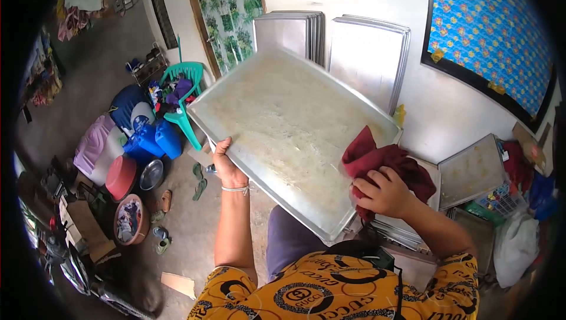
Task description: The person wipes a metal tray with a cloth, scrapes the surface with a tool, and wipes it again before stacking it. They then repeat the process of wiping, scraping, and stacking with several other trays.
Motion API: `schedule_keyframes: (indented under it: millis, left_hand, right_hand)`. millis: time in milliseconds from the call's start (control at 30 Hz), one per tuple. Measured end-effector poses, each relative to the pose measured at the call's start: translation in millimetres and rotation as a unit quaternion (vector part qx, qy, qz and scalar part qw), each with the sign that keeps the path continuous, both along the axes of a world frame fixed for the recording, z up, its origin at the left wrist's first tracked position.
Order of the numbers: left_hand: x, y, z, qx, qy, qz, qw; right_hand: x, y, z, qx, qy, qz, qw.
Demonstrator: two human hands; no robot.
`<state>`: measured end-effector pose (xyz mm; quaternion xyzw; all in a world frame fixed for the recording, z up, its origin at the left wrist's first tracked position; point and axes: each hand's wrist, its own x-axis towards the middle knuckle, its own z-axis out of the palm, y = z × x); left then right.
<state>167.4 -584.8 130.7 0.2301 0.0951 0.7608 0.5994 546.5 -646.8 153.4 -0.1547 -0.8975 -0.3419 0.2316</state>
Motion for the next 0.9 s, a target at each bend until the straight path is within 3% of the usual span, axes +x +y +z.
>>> schedule_keyframes:
  millis: [133,233,300,333,400,500,600,733,867,900]
  left_hand:
    - [-3,-5,-5,0.051,-0.080,0.044,0.995]
    - [-14,-11,1,0.120,-0.069,0.069,0.988]
    - [-22,-10,2,0.129,-0.073,0.080,0.986]
    - [-26,-10,3,0.134,-0.075,0.085,0.984]
    - [-26,-6,0,0.130,-0.079,0.103,0.983]
    - [-4,-13,8,0.126,-0.083,0.076,0.986]
    - [18,-18,12,0.115,-0.089,0.047,0.988]
    - [54,-42,16,0.055,-0.047,0.061,0.995]
    - [91,-55,19,0.096,0.087,0.125,0.984]
    - [91,-56,17,0.099,0.090,0.103,0.986]
  right_hand:
    - [28,11,-5,-0.062,-0.005,-0.062,0.996]
    - [64,27,-4,-0.092,0.137,-0.114,0.980]
    - [68,28,2,-0.099,0.314,-0.101,0.939]
    - [77,32,1,-0.069,0.343,-0.113,0.930]
    - [48,13,19,-0.176,0.556,-0.095,0.807]
    - [25,2,42,-0.090,0.522,-0.042,0.847]
    - [-12,4,59,-0.018,0.372,-0.075,0.925]
    - [-62,74,-4,-0.121,0.511,-0.046,0.850]
    - [-133,37,19,-0.196,0.436,0.009,0.879]
    - [-148,25,19,-0.199,0.369,0.047,0.907]
